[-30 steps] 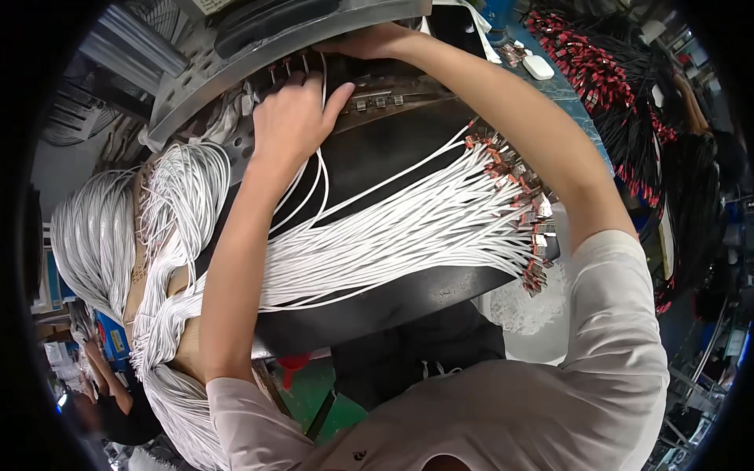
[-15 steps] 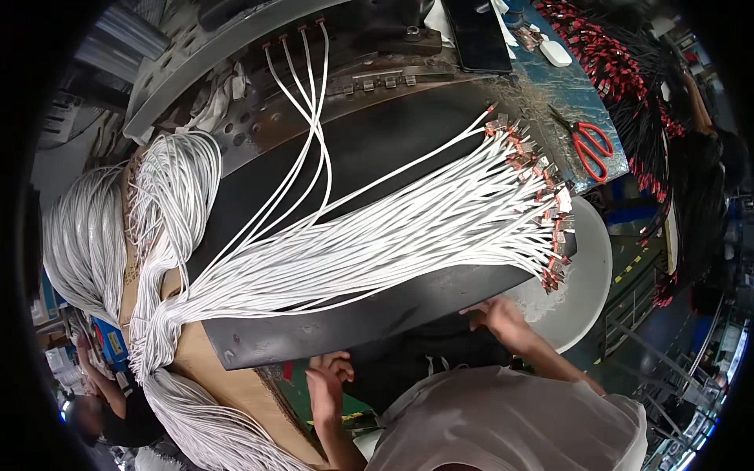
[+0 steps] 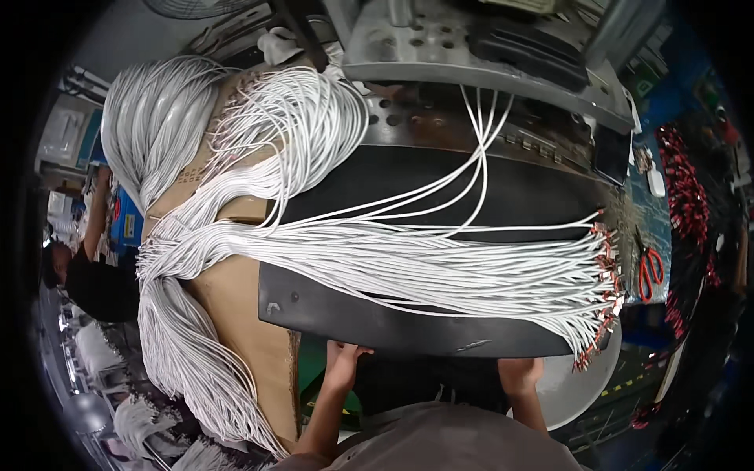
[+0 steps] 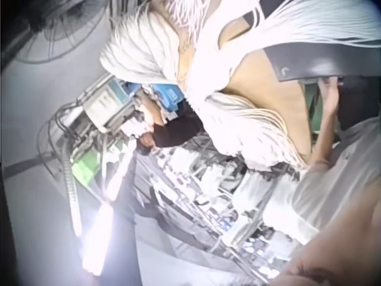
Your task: Assembling and organizing multiple white electrical cables into a terminal block at a manufacturing station.
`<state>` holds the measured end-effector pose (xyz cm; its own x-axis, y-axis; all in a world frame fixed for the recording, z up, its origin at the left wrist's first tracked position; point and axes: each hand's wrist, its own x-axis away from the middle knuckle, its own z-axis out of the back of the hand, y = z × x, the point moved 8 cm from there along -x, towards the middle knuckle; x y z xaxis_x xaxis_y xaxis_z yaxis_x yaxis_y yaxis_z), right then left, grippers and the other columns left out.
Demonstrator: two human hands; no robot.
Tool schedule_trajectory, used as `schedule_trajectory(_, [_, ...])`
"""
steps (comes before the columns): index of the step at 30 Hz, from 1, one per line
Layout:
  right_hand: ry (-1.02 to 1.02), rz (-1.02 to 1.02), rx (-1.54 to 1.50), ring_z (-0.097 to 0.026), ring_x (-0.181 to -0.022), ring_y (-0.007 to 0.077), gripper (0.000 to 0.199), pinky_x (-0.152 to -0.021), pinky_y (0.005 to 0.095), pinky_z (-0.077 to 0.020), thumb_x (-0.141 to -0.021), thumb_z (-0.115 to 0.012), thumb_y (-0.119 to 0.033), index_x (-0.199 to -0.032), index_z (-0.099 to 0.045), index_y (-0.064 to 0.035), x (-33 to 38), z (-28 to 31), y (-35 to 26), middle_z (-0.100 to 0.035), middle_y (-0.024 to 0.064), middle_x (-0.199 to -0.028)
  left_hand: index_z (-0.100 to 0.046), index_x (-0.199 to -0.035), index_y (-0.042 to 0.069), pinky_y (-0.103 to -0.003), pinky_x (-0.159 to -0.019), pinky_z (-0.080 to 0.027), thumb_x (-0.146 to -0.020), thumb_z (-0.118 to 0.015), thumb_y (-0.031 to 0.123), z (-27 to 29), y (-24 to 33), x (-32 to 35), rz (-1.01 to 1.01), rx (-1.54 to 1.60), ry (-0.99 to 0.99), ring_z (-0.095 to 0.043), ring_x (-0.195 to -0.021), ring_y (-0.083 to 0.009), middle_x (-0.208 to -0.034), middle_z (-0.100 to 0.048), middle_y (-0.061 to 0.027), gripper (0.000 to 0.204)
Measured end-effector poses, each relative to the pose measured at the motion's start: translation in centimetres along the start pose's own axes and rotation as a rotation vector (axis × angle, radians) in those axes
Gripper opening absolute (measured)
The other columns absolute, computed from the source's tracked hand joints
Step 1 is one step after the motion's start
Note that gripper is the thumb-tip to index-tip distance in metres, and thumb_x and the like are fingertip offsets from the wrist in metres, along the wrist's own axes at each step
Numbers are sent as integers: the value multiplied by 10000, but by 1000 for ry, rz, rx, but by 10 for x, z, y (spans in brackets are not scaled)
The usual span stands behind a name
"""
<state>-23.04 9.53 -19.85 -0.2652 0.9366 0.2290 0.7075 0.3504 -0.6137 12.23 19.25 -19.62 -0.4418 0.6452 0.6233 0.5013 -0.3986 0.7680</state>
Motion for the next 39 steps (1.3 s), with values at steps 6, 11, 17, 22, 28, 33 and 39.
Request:
schedule_trajectory(6, [-44, -12, 256, -511, -1242, 253, 550, -1051, 399, -388, -1027, -363, -473, -1403, -485, -90, -9, 15, 8, -530, 70, -1395, -576, -1162, -30, -337, -738, -551, -998, -604, 186, -6, 4, -5, -28, -125, -85, -649, -867, -175, -992, -659, -99, 272])
schedule_trajectory(11, [43, -695, 226, -567, -979, 235, 647, -722, 401, -463, -1029, -370, -540, -1530, -287, -139, 15, -51, 56, -562, 94, -1300, -610, -1174, -18, -318, -740, -550, -987, -641, 225, -51, 61, 63, 483, 120, -341, -672, -852, -165, -1003, -687, -102, 308])
schedule_trajectory(17, [-1289, 200, 1176, -585, -992, 252, 463, -831, 375, -481, -830, -811, -241, -1236, -651, -86, -17, -336, 3, -581, 95, -1169, -722, -951, 45, -355, -748, -531, -842, -753, 182, -66, 320, 35, -960, -1163, -372, -693, -827, -271, -894, -720, -105, 178])
schedule_trajectory(22, [-778, 790, 1692, -469, -925, 307, 334, -868, 412, -370, -951, -600, -363, -1094, -719, -85, -135, -439, 40, -510, 135, -1034, -658, -1197, 63, -431, -959, -465, -748, -769, 467, -62, 370, -83, -1049, -1702, -246, -629, -1109, -348, -1102, -700, -181, 614])
schedule_trajectory(28, [-477, 790, 1943, -475, -958, 329, 319, -866, 450, -355, -958, -568, -341, -985, -750, -81, -177, -401, 32, -529, 160, -1045, -667, -1194, 35, -439, -913, -477, -732, -737, 642, -54, 387, -81, -698, -1759, -389, -649, -1070, -320, -1119, -700, -190, 766])
schedule_trajectory(33, [-252, 667, 1917, -499, -1021, 354, 370, -900, 464, -355, -864, -596, -121, -1228, -631, -72, -206, -361, 23, -584, 159, -1087, -704, -906, 25, -378, -751, -495, -806, -656, 690, 16, 495, -24, -554, -1444, -262, -655, -759, -205, -796, -673, -104, 674])
schedule_trajectory(39, [-486, 709, 1773, -501, -1092, 348, 693, -945, 453, -356, -749, -577, 48, -1423, -468, -75, -201, -369, 19, -601, 157, -1248, -648, -814, 39, -178, -460, -406, -842, -651, 688, 29, 659, 161, -973, -813, 74, -491, -496, -67, -640, -541, 30, 649])
